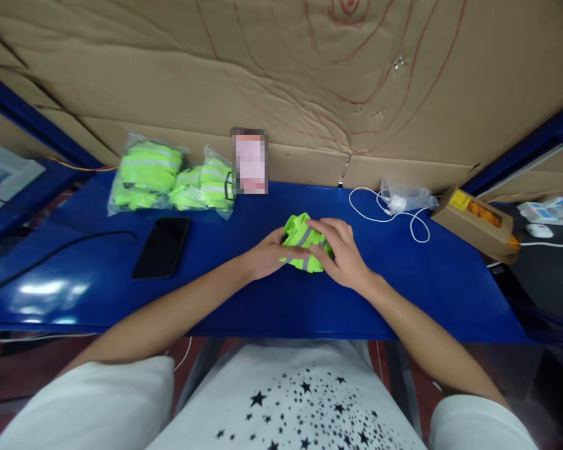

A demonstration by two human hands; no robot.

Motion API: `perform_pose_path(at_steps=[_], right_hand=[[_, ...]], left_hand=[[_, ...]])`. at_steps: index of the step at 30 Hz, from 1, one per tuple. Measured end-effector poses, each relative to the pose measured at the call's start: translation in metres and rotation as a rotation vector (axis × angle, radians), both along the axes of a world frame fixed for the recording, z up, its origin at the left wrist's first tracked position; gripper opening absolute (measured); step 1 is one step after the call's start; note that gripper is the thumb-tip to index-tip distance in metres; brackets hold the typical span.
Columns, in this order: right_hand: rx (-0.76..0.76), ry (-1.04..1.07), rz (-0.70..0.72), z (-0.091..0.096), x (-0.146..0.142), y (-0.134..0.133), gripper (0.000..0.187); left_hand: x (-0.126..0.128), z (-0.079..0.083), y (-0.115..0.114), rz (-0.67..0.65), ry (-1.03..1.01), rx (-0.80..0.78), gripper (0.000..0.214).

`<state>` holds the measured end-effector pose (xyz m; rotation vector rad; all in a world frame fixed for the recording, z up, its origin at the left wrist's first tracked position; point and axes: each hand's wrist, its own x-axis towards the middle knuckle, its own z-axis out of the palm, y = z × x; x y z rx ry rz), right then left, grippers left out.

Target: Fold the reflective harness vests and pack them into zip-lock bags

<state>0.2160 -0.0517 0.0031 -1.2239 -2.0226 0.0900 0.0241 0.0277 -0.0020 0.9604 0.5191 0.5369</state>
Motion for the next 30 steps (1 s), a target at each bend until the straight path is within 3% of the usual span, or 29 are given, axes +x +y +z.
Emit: perform_pose_path(at_steps=[6,12,16,18,21,23,24,27,30], right_hand=[[0.103,-0.095,-0.006,-0.014,-0.006,-0.006,0.058],[0.037,-0.025,-0.035,-0.024,-0.008,-0.003,0.041],[0.002,0.066,-0.056,-0.014,0.004,0.008,0.034],[0.053,0.074,-0.228,-0.005,0.030,0.018,0.030],[0.138,-0.038,-0.695,0.001,0.090,0.033,0.036],[0.066,-0.146,-0.993,-0.002,0.129,0.038,0.046],[0.004,-0.174,-1.075,-0.004,0.144,0.040,0.044],[-0.095,-0.197,-1.133,-0.009,0.164,0.040,0.029],[0.013,-0.169,-1.023,-0.006,0.149,0.039,0.025]], left_hand=[[-0.008,-0.003,-0.003,-0.052,0.064,0.296,0.055],[-0.004,-0.007,-0.013,-0.082,0.144,0.320,0.047],[0.000,-0.008,-0.014,-0.004,0.147,0.226,0.054],[0.000,-0.008,-0.010,0.028,0.130,0.116,0.053],[-0.001,-0.010,0.001,0.053,0.069,-0.015,0.048],[-0.003,-0.012,0.010,0.089,0.033,-0.050,0.045],[-0.005,-0.013,0.014,0.113,0.020,-0.051,0.044],[-0.006,-0.017,0.021,0.154,-0.001,-0.026,0.046],[-0.006,-0.018,0.021,0.166,-0.001,0.007,0.045]])
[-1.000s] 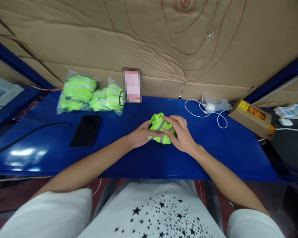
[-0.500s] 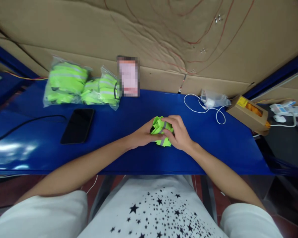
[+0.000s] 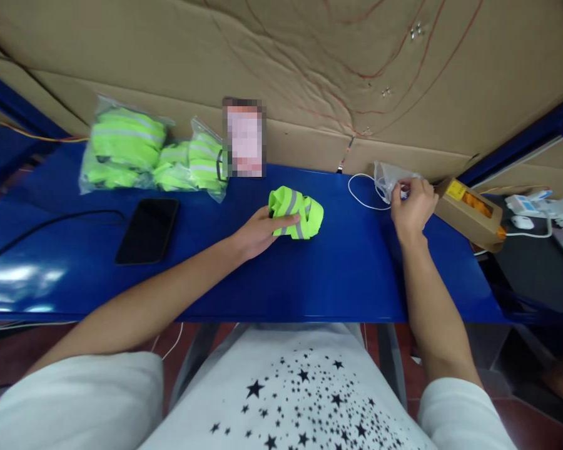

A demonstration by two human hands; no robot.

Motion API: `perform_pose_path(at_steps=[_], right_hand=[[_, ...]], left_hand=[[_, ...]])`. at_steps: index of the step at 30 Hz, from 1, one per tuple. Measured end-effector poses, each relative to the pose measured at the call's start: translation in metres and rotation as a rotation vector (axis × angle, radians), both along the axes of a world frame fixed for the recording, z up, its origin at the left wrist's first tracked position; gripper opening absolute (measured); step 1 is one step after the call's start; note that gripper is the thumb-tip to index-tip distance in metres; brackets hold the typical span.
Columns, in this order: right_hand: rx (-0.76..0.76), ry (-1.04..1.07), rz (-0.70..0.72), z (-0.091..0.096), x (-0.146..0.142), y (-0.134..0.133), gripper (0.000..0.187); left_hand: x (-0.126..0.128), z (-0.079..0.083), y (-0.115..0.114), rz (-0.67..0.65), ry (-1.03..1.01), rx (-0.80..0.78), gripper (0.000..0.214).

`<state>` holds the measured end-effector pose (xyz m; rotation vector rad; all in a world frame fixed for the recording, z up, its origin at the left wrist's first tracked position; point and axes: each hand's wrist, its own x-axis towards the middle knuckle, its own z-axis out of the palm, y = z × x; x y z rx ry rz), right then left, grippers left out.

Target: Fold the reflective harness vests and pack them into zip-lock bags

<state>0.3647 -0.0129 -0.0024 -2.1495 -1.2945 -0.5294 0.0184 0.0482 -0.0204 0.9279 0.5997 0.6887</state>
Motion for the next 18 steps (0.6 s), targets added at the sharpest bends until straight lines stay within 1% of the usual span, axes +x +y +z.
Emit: perform_pose_path(at_steps=[3,6,7,9,12,15,18], right_hand=[[0.069,0.016,0.214,0.004,-0.037,-0.004,0.021],[0.091,0.150,0.483,0.005,-0.081,-0.013,0.017],[0.083,0.186,0.553,0.005,-0.094,-0.017,0.015],[0.067,0.207,0.639,0.006,-0.113,-0.024,0.012],[0.050,0.191,0.686,0.009,-0.123,-0.030,0.011],[0.033,0.168,0.719,0.010,-0.118,-0.030,0.010],[0.024,0.221,0.790,0.007,-0.113,-0.028,0.007]], left_hand=[[0.002,0.002,-0.004,0.016,-0.015,-0.001,0.042],[0.003,0.005,-0.006,0.039,-0.057,-0.030,0.041],[0.002,0.005,-0.005,0.037,-0.071,-0.038,0.041],[0.002,0.006,-0.004,0.018,-0.097,-0.045,0.040],[-0.001,0.006,-0.002,-0.030,-0.114,-0.060,0.043],[-0.003,0.007,-0.003,-0.066,-0.111,-0.079,0.045],[-0.003,0.008,-0.005,-0.083,-0.106,-0.069,0.042]])
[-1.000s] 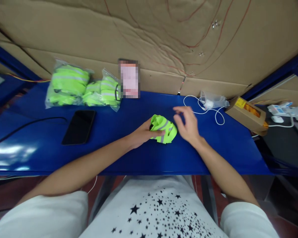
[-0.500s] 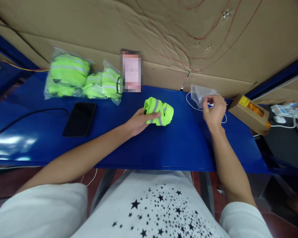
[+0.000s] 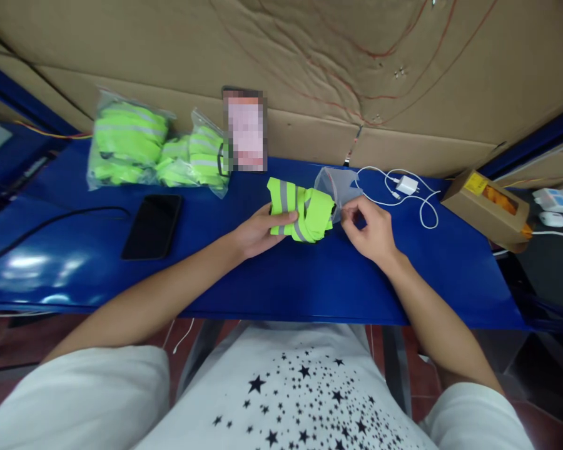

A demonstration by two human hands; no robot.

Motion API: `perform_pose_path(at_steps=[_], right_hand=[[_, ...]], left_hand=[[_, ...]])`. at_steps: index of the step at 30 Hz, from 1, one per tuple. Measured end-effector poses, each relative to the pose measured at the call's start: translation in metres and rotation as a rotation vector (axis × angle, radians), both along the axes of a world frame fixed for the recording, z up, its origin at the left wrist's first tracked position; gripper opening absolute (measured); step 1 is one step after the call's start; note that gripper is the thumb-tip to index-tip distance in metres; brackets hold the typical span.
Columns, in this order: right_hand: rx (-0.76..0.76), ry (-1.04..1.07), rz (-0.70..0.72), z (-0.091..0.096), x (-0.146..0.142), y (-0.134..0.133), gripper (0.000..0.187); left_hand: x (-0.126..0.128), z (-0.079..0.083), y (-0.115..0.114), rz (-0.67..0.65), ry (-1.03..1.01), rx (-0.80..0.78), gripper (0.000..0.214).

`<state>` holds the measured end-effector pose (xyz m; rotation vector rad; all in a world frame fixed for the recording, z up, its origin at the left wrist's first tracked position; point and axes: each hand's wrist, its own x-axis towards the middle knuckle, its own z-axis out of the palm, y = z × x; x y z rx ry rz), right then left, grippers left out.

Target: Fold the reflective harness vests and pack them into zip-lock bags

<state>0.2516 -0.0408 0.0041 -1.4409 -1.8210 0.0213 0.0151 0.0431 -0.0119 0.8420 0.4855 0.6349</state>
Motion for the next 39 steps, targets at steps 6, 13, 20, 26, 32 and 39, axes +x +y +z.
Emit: perform_pose_path(at_steps=[6,13,20,26,32,39], right_hand=[[-0.005,0.015,0.057,-0.002,0.001,0.001,0.007],[0.031,-0.106,0.081,-0.001,0.000,0.000,0.007],[0.012,0.049,0.166,0.004,-0.005,-0.006,0.009],[0.008,-0.053,0.114,-0.002,-0.013,-0.006,0.008],[0.076,-0.145,-0.086,-0.006,-0.021,-0.007,0.018],[0.030,-0.185,-0.047,-0.011,-0.034,-0.010,0.023]], left_hand=[[-0.001,0.001,0.001,-0.006,-0.014,0.033,0.040],[-0.006,0.002,0.005,-0.036,-0.017,0.032,0.042],[-0.001,0.007,0.000,0.026,0.017,0.085,0.044],[0.007,0.002,-0.005,0.142,0.008,0.114,0.042],[0.009,0.006,-0.007,0.212,0.010,0.091,0.045],[0.014,0.006,-0.012,0.272,-0.021,0.032,0.052]])
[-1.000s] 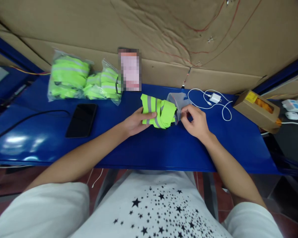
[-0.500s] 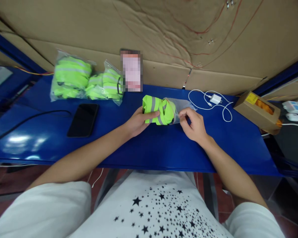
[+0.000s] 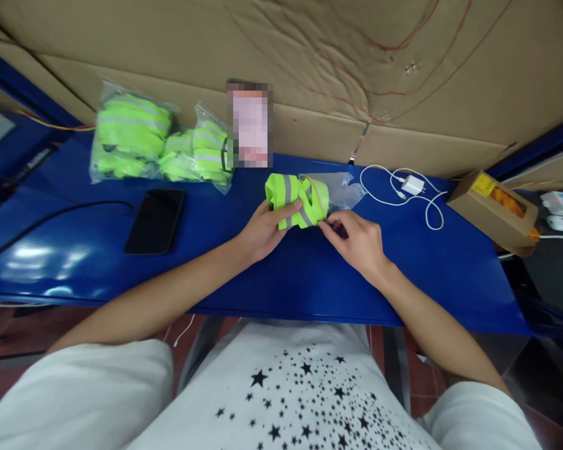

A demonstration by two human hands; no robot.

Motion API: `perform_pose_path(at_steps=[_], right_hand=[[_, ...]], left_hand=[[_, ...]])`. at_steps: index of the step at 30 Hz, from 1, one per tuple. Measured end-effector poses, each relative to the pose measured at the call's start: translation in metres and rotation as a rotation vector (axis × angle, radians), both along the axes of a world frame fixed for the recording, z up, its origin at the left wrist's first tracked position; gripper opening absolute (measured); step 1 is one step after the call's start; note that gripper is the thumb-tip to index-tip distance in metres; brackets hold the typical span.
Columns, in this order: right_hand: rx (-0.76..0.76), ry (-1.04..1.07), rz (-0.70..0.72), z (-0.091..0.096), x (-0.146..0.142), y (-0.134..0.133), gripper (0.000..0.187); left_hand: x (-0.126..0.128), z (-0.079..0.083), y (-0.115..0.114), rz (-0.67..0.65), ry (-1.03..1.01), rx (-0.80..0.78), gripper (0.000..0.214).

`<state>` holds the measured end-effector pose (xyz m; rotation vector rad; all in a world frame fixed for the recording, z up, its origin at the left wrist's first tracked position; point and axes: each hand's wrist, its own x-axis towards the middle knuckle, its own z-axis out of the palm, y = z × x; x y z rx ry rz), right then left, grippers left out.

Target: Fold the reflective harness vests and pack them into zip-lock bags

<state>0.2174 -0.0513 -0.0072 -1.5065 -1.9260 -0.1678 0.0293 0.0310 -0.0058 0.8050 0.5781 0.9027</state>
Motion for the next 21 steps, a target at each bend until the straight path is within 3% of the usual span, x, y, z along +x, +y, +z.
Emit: perform_pose_path(at_steps=[16,21], right_hand=[[-0.012,-0.089,-0.150,0.0001,-0.0048,-0.0004,0.032],[-0.120,0.072,-0.133,0.0030,-0.0039,0.0008,0.034]], left_hand=[[-0.0021,0.0025,0.0016,0.020,-0.004,0.015,0.049],[-0.0030,0.0019,0.0022,0.006,0.027,-0.012,0.041]])
